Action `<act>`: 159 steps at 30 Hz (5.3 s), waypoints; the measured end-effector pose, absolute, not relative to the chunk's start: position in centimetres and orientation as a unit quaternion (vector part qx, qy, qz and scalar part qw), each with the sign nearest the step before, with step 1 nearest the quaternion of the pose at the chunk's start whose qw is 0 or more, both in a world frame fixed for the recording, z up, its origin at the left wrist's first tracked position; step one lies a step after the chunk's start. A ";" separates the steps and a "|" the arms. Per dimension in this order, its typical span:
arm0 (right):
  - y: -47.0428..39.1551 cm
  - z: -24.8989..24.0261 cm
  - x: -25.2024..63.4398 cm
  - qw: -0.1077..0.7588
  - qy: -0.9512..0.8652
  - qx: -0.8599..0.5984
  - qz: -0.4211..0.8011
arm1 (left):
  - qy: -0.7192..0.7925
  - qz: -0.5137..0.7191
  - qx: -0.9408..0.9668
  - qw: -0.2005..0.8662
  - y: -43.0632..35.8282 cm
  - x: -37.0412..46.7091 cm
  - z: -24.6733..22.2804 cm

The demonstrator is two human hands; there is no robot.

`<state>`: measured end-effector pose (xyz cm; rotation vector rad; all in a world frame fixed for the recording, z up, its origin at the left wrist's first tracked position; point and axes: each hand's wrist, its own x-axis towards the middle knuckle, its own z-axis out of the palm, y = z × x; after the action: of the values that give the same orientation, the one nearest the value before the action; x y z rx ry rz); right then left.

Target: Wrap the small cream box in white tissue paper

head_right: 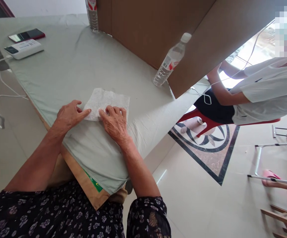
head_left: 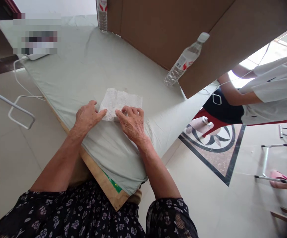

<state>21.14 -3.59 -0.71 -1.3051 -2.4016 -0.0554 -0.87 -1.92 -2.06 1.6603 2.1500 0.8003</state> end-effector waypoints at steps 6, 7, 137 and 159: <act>-3.5 -1.0 21.0 0.216 -0.861 -0.459 -0.039 | 0.725 0.310 0.564 0.245 -1.3 -1.4 -2.1; -3.5 -1.1 21.0 0.216 -0.861 -0.459 -0.042 | 0.714 0.326 0.551 0.283 -1.4 -1.1 -1.9; -2.2 -3.2 22.0 0.379 -0.646 -0.567 0.343 | 0.507 0.363 0.663 0.414 -2.3 4.8 -1.3; -2.1 -4.7 24.4 0.386 -0.713 -0.529 0.251 | 0.495 0.462 0.583 0.450 -2.5 5.4 -3.0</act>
<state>24.38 -2.11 -4.71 -1.3469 -1.8158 0.6400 5.45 -2.55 -2.98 1.4413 1.2232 1.1421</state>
